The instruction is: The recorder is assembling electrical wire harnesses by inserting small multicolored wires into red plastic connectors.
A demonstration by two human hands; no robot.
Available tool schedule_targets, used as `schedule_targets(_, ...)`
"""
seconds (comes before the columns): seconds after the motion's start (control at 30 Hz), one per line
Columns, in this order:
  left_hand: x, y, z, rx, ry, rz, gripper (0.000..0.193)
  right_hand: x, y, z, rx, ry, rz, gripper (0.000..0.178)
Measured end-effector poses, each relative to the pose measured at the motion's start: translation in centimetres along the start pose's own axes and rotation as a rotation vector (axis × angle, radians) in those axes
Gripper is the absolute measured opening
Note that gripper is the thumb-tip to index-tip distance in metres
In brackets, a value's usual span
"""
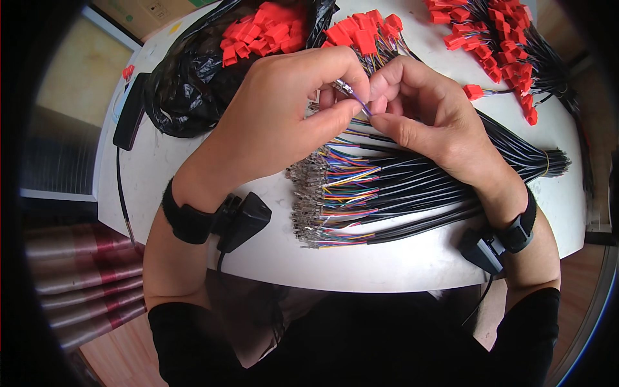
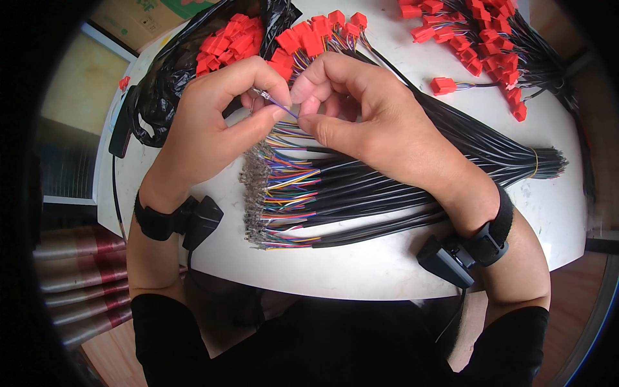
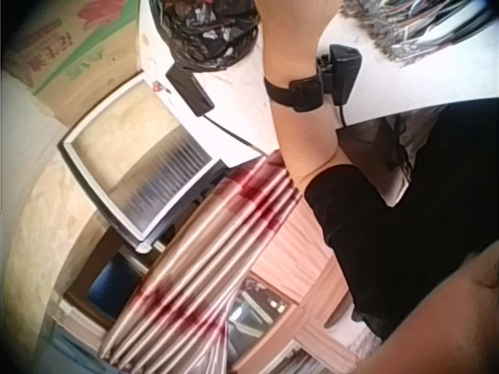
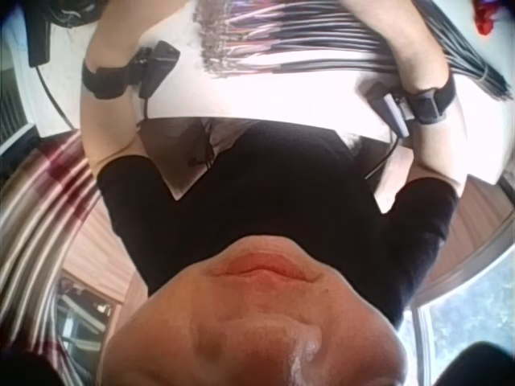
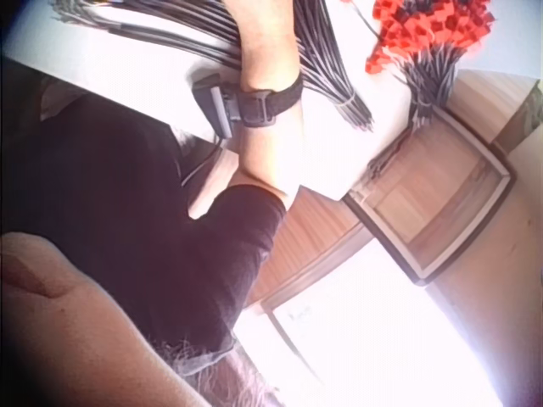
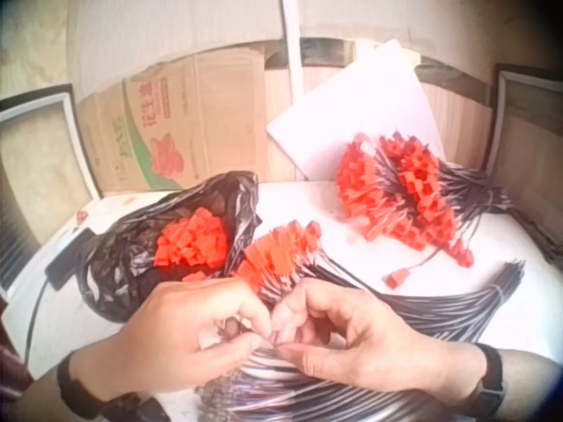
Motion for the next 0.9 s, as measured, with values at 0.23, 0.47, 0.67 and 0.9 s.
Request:
schedule_targets(0.23, 0.3, 0.2, -0.1, -0.042, -0.003, -0.143, 0.017, 0.0, -0.5, -0.1, 0.067, 0.043, 0.009, 0.011)
schedule_targets(0.47, 0.6, 0.6, 0.1, -0.123, 0.042, -0.194, 0.016, -0.4, -0.8, 0.1, 0.104, 0.001, 0.145, 0.011)
schedule_targets(0.67, 0.4, 0.6, 0.0, -0.106, 0.010, -0.231, 0.015, -0.2, -0.6, 0.1, 0.086, 0.035, 0.210, 0.010)
schedule_targets(0.9, 0.2, 1.1, 0.1, -0.051, 0.009, -0.211, 0.013, -0.3, -0.5, 0.1, 0.165, 0.031, 0.123, 0.009)
Point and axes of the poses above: each hand's wrist, its own z-axis towards the middle knuckle, its own x-axis out of the palm, y = z × x, the point moved 7 cm from there along z, towards the middle knuckle, and after that the axes turned 6 degrees about z, right-handed, at the moved point
